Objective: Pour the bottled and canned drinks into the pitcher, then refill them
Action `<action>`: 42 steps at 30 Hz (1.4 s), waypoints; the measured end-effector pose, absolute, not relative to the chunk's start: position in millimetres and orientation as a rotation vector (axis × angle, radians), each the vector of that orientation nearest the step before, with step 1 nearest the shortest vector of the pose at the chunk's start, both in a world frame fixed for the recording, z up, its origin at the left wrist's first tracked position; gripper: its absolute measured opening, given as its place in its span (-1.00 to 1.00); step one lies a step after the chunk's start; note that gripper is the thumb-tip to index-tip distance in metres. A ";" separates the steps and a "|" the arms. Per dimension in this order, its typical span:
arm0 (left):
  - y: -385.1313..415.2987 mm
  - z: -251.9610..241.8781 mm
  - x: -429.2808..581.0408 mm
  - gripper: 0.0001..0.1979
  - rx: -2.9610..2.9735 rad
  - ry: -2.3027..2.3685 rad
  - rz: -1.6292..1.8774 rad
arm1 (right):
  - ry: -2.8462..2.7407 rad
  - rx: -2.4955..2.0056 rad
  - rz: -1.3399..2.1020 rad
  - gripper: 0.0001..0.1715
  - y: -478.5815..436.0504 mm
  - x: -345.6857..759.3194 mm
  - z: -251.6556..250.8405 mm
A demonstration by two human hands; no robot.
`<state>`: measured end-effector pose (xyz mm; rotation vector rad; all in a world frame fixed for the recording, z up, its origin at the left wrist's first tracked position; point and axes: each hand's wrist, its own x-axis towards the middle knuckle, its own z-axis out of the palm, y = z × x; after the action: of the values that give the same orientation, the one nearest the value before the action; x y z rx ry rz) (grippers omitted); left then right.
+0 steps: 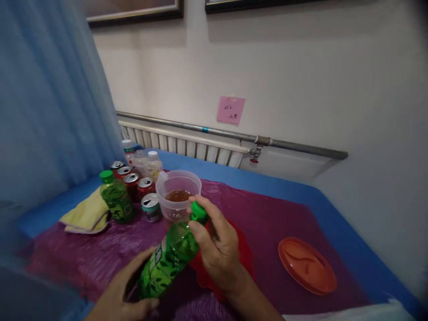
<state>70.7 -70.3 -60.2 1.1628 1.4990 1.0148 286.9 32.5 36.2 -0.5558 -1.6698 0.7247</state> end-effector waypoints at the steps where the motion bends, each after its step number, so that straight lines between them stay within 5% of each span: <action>1: -70.3 -57.1 76.4 -0.04 1.171 1.463 1.009 | -1.677 -0.560 0.708 -0.44 31.9 285.9 33.5; 18: -57.7 -46.0 92.1 -0.17 1.178 1.276 1.021 | -1.841 -0.446 0.431 -0.50 32.4 282.8 36.5; 27: -65.3 -49.2 82.6 -0.21 1.156 1.428 1.093 | -1.893 -0.456 0.406 -0.36 21.2 275.2 35.0; 42: -56.6 -59.4 47.4 -0.25 1.305 1.707 1.295 | -1.946 -0.455 0.801 -0.22 8.3 273.9 44.0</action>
<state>47.4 -56.6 -59.4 1.3048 1.7070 1.2955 273.9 8.3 44.0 -0.4549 -1.9457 0.8011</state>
